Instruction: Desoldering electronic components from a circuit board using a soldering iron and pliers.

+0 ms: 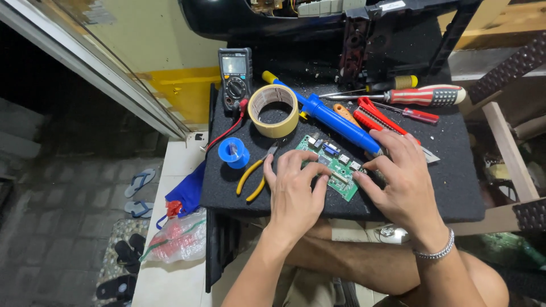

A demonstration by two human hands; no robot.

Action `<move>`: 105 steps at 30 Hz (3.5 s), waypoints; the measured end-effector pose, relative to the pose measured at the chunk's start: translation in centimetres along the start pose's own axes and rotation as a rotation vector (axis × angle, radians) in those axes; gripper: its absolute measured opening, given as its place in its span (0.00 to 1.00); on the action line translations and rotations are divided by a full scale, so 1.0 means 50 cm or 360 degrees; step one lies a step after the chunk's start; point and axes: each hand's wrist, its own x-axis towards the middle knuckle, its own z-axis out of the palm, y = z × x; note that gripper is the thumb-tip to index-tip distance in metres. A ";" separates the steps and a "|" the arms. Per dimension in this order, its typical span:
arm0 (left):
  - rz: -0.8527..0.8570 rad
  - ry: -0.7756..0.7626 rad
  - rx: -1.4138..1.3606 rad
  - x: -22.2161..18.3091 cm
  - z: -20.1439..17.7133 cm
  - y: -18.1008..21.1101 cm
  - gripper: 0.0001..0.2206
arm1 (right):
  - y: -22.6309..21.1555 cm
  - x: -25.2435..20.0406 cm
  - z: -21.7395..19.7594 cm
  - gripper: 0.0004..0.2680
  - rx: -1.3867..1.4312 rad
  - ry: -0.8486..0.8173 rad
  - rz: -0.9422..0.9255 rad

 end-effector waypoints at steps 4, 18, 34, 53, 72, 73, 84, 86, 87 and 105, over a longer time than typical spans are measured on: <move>0.0008 -0.0021 0.0014 0.001 0.003 -0.001 0.02 | 0.001 -0.001 0.001 0.07 0.0010 0.0009 -0.0023; 0.0004 0.0077 -0.0042 -0.015 -0.001 -0.003 0.03 | 0.001 -0.010 0.003 0.07 -0.0029 0.0018 0.0009; 0.0029 0.0383 0.0232 -0.067 0.004 -0.035 0.07 | 0.009 -0.063 0.029 0.10 -0.0364 0.0302 -0.0087; -0.0045 -0.0053 0.0124 -0.016 0.010 -0.052 0.03 | -0.036 -0.101 0.075 0.11 -0.0320 0.0408 0.0099; -0.0117 -0.0164 0.0043 -0.006 0.001 -0.054 0.03 | -0.038 -0.103 0.074 0.11 -0.0314 0.0414 0.0111; -0.0117 -0.0165 0.0042 -0.008 0.002 -0.054 0.03 | -0.038 -0.103 0.075 0.11 -0.0314 0.0414 0.0112; -0.0011 -0.0117 0.0129 -0.010 0.003 -0.058 0.02 | -0.034 -0.102 0.069 0.11 -0.0299 0.0421 0.0078; 0.0083 -0.0072 0.0193 -0.016 0.003 -0.075 0.02 | -0.030 -0.109 0.049 0.10 -0.0215 0.0521 0.0086; 0.0162 -0.0007 0.0275 -0.014 0.009 -0.082 0.02 | -0.025 -0.115 0.035 0.10 -0.0106 0.0622 0.0075; -0.0095 0.0181 0.0573 -0.047 0.055 -0.148 0.13 | 0.730 -0.399 0.300 0.25 0.2311 0.1120 0.2581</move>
